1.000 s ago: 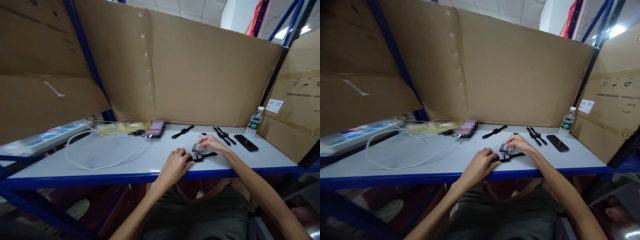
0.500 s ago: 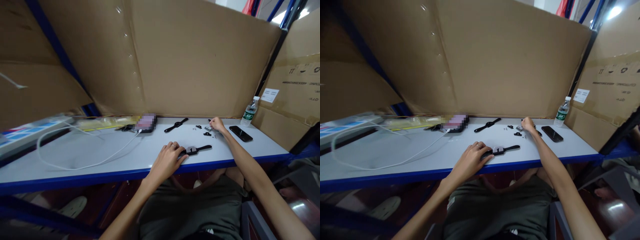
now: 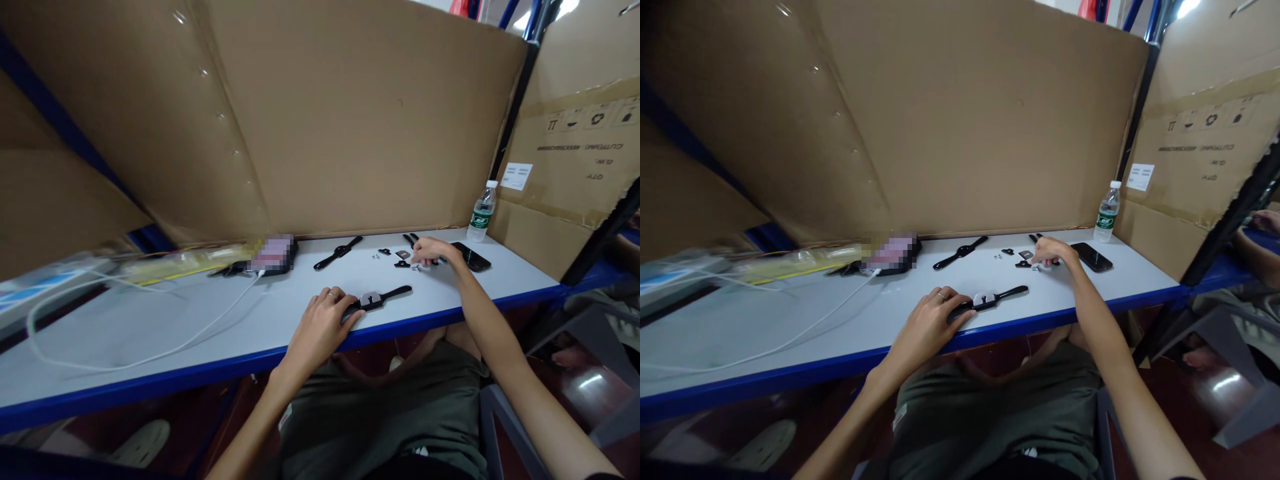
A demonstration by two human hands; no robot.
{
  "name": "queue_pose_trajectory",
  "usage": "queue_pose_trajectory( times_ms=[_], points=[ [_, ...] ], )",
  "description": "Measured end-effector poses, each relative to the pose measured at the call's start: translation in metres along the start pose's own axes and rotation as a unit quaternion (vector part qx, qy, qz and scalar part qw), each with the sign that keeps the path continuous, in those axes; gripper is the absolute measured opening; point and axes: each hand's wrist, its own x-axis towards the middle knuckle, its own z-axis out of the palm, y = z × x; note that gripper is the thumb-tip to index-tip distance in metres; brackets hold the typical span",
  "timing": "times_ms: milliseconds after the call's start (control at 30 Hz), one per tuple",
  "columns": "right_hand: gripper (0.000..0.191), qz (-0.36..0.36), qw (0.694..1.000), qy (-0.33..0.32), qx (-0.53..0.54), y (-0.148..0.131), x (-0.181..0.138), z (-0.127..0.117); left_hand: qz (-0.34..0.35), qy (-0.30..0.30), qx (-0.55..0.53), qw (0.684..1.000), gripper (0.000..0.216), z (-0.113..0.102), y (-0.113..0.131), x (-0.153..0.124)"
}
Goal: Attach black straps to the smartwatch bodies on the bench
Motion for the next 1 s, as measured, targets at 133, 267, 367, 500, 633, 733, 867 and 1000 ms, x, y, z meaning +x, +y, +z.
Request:
queue_pose_trajectory(
  times_ms=[133,267,367,500,633,733,867,1000],
  points=[
    [0.022,0.017,0.996,-0.086,0.031,0.003,-0.006,0.0,-0.007,-0.006,-0.001,1.0,0.025,-0.003,0.002,0.0],
    [0.025,-0.017,0.992,-0.084,0.096,0.0,0.001,0.009,-0.013,-0.016,-0.003,1.0,0.025,-0.006,0.003,0.001],
    [0.025,-0.065,0.989,-0.09,0.101,-0.004,0.005,0.016,-0.016,-0.019,-0.007,1.0,0.023,-0.006,0.003,0.0],
    [0.024,-0.088,0.986,-0.085,0.113,-0.008,0.006,0.022,-0.014,-0.015,-0.011,1.0,0.024,-0.005,0.003,0.0],
    [0.025,-0.087,0.986,-0.092,0.11,-0.003,0.004,0.019,-0.01,-0.014,-0.005,1.0,0.025,-0.005,0.003,0.001],
    [0.026,-0.082,0.992,-0.042,0.091,0.003,0.005,0.015,-0.012,-0.014,-0.003,1.0,0.025,-0.005,0.004,0.001],
    [0.02,-0.096,0.988,0.076,0.091,0.005,0.01,0.016,-0.015,-0.009,-0.004,1.0,0.023,-0.004,0.004,0.002],
    [0.019,-0.089,0.992,0.043,0.081,0.0,0.013,0.024,-0.016,-0.008,-0.008,1.0,0.023,-0.004,0.005,0.002]
  ],
)
